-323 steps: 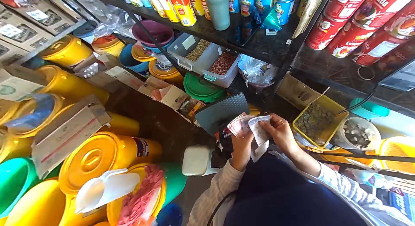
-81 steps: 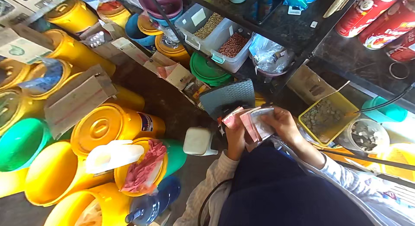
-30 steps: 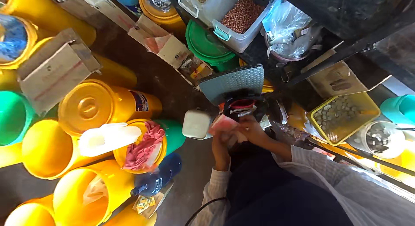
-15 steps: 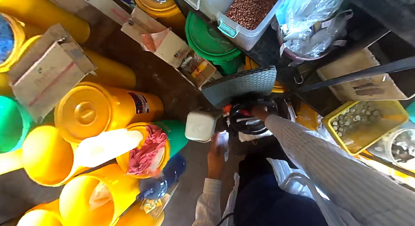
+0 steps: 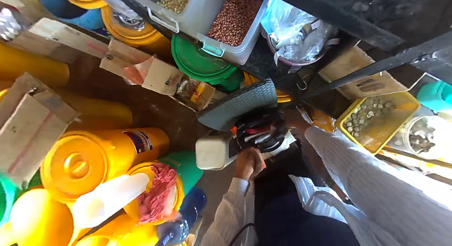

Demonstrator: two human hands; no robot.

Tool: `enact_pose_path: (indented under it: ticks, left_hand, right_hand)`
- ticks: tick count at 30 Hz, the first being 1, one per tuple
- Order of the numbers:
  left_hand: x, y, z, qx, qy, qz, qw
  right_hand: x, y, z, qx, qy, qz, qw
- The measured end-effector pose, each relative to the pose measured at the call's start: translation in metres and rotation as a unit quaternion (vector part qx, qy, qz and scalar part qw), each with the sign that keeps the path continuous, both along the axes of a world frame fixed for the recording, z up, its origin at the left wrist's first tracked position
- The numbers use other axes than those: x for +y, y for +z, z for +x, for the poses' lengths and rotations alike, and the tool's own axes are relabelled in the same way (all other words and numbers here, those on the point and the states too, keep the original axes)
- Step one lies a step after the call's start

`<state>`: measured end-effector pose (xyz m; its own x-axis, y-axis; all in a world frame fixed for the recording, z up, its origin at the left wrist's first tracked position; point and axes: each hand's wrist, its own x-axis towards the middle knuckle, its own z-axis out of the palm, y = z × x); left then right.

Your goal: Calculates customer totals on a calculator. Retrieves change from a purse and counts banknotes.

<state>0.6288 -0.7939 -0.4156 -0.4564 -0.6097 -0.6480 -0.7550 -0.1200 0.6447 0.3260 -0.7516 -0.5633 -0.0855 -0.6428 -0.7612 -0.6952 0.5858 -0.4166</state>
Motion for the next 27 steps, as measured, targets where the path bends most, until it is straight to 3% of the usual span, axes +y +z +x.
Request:
enact_pose_path:
  ticks: [2, 4, 7, 11, 16, 18, 22, 27]
  left_hand:
    - [0.003, 0.002, -0.022, -0.020, -0.070, -0.022, 0.997]
    - [0.007, 0.004, -0.045, -0.041, -0.124, -0.072, 0.989]
    - [0.012, 0.000, -0.075, -0.069, -0.164, -0.112, 0.978]
    - [0.006, -0.014, -0.110, -0.134, -0.193, -0.054, 0.971]
    - [-0.010, -0.027, -0.125, -0.177, -0.227, -0.037, 0.957]
    - [-0.011, -0.024, -0.126, -0.195, -0.242, -0.036, 0.950]
    - [-0.013, -0.028, -0.122, -0.197, -0.246, -0.025, 0.949]
    - [-0.009, -0.036, -0.117, -0.172, -0.248, -0.020, 0.953]
  right_hand:
    - [-0.006, 0.007, -0.006, -0.008, 0.076, 0.010, 0.997]
    - [-0.005, 0.022, -0.010, -0.053, 0.072, 0.019, 0.996]
    - [0.010, 0.042, -0.005, -0.164, 0.013, -0.033, 0.986]
    - [0.025, 0.087, 0.017, -0.291, -0.084, -0.042, 0.952]
    - [0.035, 0.085, 0.022, -0.355, -0.299, -0.023, 0.885]
    - [0.035, 0.086, 0.022, -0.362, -0.285, -0.035, 0.887]
    - [0.026, 0.085, 0.021, -0.307, -0.152, -0.074, 0.937]
    - [0.015, 0.073, 0.014, -0.255, -0.126, -0.092, 0.954]
